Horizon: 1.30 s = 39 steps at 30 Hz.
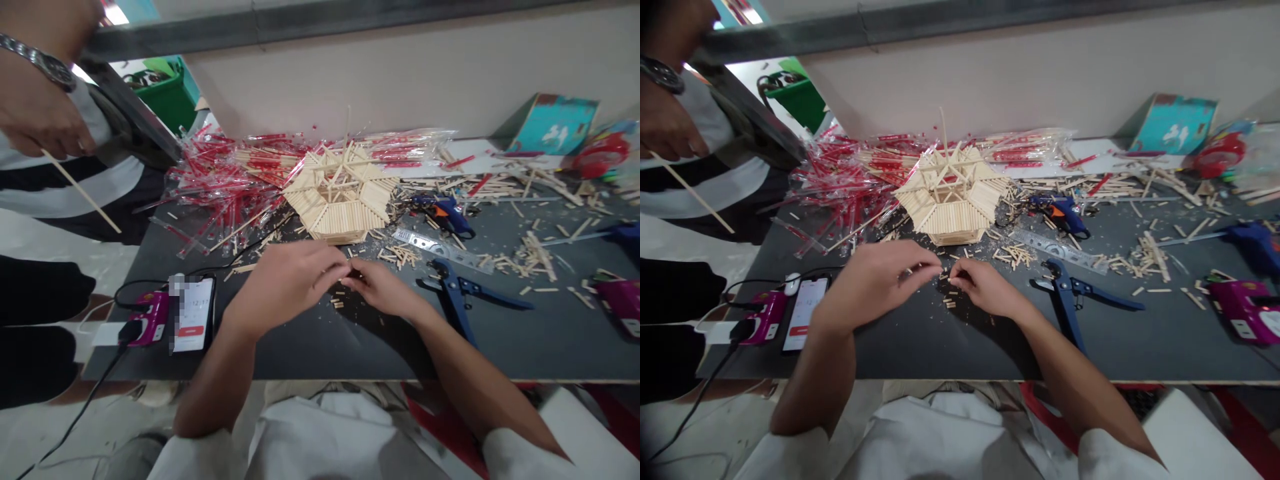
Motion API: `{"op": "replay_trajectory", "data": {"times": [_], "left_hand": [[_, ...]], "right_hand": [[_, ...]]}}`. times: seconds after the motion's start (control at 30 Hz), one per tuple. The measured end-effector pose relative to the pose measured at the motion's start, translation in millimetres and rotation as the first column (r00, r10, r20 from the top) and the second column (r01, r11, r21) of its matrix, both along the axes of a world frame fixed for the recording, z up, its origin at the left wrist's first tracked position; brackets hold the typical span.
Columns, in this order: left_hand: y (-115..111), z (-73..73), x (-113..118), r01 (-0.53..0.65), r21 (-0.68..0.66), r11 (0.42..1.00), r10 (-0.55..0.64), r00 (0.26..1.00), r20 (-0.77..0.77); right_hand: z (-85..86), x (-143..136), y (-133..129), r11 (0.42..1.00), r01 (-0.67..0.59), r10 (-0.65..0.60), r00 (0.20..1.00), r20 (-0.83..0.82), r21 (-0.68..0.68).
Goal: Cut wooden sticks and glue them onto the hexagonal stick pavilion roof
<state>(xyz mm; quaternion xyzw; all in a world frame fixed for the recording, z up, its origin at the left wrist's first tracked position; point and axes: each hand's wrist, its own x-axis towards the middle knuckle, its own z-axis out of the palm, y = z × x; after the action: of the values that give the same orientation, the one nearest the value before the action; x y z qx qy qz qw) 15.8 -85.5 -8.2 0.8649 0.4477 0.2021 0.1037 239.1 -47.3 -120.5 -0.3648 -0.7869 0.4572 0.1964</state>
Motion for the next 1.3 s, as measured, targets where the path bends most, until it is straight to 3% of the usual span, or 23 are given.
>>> {"op": "replay_trajectory", "data": {"times": [0.1, 0.2, 0.37, 0.5, 0.6, 0.73, 0.9, 1.0, 1.17, 1.3], "left_hand": [[-3.2, -35.3, 7.7, 0.045, -0.095, 0.994, -0.059, 0.987, -0.151], [2.3, -71.0, 11.8, 0.047, -0.143, 0.989, -0.068, 0.986, -0.149], [13.7, -116.4, 9.0, 0.054, -0.124, 0.991, -0.042, 0.995, 0.096], [15.0, -139.1, 10.3, 0.059, -0.108, 0.992, -0.018, 0.938, 0.346], [13.9, -146.4, 14.4, -0.007, -0.205, 0.979, 0.095, 0.902, 0.422], [14.0, -148.2, 18.8, -0.076, -0.386, 0.919, 0.285, 0.805, 0.52], [15.9, -151.5, 19.1, -0.105, -0.448, 0.888, 0.369, 0.743, 0.558], [16.2, -154.7, 17.8, -0.123, -0.405, 0.906, 0.344, 0.773, 0.534], [14.1, -155.4, 17.3, -0.132, -0.232, 0.964, 0.209, 0.914, 0.347], [12.5, -151.0, 18.7, -0.137, -0.27, 0.953, 0.226, 0.916, 0.333]], "right_hand": [[-4.8, 1.8, 0.8, 0.996, 0.047, -0.051, 0.997, -0.049, -0.07], [-8.8, 2.0, 1.2, 0.981, 0.079, -0.094, 0.992, -0.081, -0.175], [-14.8, 0.6, 6.0, 0.948, 0.128, -0.173, 0.975, -0.138, -0.291], [-18.9, 0.3, 8.3, 0.915, 0.155, -0.243, 0.949, -0.2, -0.373], [-19.1, 0.2, 8.3, 0.901, 0.181, -0.281, 0.936, -0.21, -0.395], [-19.7, -3.1, 7.6, 0.895, 0.23, -0.335, 0.912, -0.235, -0.383], [-26.9, -10.5, 6.5, 0.879, 0.303, -0.407, 0.88, -0.246, -0.369], [-29.6, -11.9, 7.1, 0.887, 0.337, -0.415, 0.882, -0.225, -0.315], [-29.6, -9.6, 8.8, 0.906, 0.361, -0.406, 0.887, -0.218, -0.22], [-29.5, -8.5, 9.7, 0.912, 0.363, -0.399, 0.894, -0.206, -0.189]]}}
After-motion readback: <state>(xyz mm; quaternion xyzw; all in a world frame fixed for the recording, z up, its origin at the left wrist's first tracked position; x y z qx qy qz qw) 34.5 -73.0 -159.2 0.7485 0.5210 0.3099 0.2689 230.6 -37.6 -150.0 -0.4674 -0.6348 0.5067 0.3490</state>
